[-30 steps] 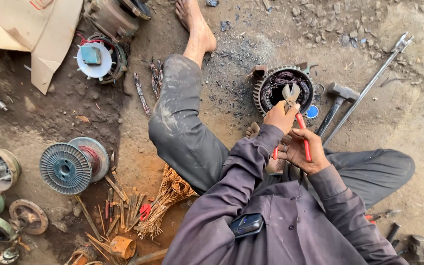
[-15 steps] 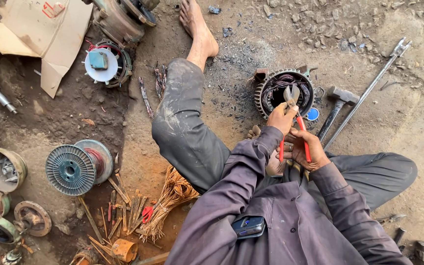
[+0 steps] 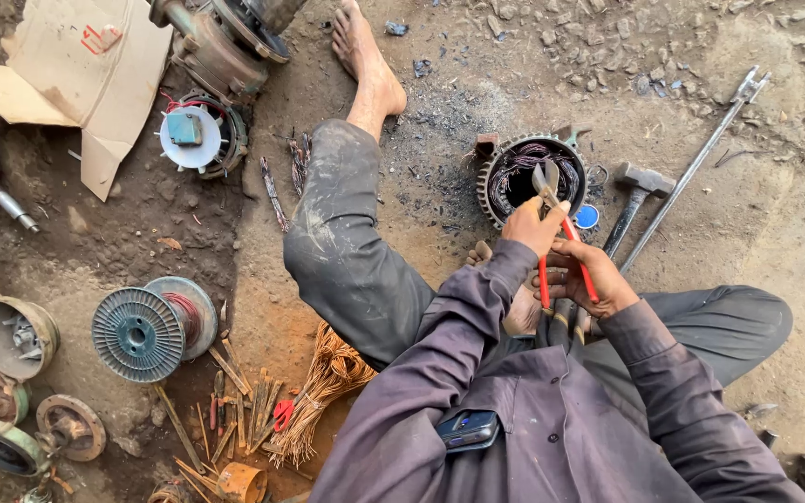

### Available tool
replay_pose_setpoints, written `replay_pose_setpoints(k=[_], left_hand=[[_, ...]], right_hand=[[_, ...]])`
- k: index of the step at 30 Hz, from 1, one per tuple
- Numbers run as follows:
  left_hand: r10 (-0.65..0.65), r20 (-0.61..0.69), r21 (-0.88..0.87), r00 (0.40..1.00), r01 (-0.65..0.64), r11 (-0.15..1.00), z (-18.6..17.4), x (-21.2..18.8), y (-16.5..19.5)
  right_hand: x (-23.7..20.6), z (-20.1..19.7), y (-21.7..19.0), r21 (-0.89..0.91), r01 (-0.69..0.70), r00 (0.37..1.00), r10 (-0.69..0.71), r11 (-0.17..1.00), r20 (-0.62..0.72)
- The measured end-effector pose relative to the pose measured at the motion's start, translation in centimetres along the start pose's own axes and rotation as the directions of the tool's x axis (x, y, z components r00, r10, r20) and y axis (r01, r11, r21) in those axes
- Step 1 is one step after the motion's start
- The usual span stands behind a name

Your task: The person sits on the ground and uses pliers to pull and adjust wires inside a disassembled electric motor stator. They repeatedly probe the internal windings and occasionally use their finger to guide the wires while working.

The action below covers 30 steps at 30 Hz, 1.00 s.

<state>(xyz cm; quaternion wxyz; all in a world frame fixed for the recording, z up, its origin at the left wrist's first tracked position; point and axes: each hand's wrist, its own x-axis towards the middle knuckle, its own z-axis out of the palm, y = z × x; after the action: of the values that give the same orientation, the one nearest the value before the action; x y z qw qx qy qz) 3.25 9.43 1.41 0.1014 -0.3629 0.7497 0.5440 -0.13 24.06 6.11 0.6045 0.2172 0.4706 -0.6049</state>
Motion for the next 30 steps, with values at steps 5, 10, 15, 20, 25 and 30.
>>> replay_pose_setpoints(k=[5, 10, 15, 20, 25, 30], left_hand=[[0.04, -0.012, 0.021, 0.999, -0.04, 0.999, -0.5, 0.2, 0.2], [-0.023, 0.008, 0.055, 1.0, 0.023, 0.998, -1.0, -0.3, -0.1], [-0.235, 0.075, -0.841, 0.969, 0.188, 0.507, -1.1, 2.9, 0.0], [-0.269, 0.024, -0.924, 0.963, 0.124, 0.361, -0.5, 3.4, 1.5], [0.153, -0.448, 0.247, 0.881, -0.042, 0.968, -2.2, 1.4, 1.7], [0.39, -0.397, 0.514, 0.831, -0.15, 0.844, -3.3, 2.8, -0.1]], right_hand=[[0.4, 0.6, 1.2, 0.017, 0.04, 0.999, -0.04, 0.999, 0.001], [-1.5, 1.2, 2.5, 0.064, -0.005, 1.0, 0.006, 0.998, -0.011], [-2.9, -1.1, 2.3, -0.024, -0.022, 1.0, 0.023, 0.999, 0.02], [-3.4, -3.2, 2.9, -0.134, -0.027, 0.999, 0.023, 0.991, -0.037], [-4.4, -3.7, 4.2, -0.155, 0.029, 0.997, -0.04, 0.987, -0.065], [-5.0, -3.3, 5.1, -0.117, 0.017, 0.996, -0.028, 0.993, -0.087]])
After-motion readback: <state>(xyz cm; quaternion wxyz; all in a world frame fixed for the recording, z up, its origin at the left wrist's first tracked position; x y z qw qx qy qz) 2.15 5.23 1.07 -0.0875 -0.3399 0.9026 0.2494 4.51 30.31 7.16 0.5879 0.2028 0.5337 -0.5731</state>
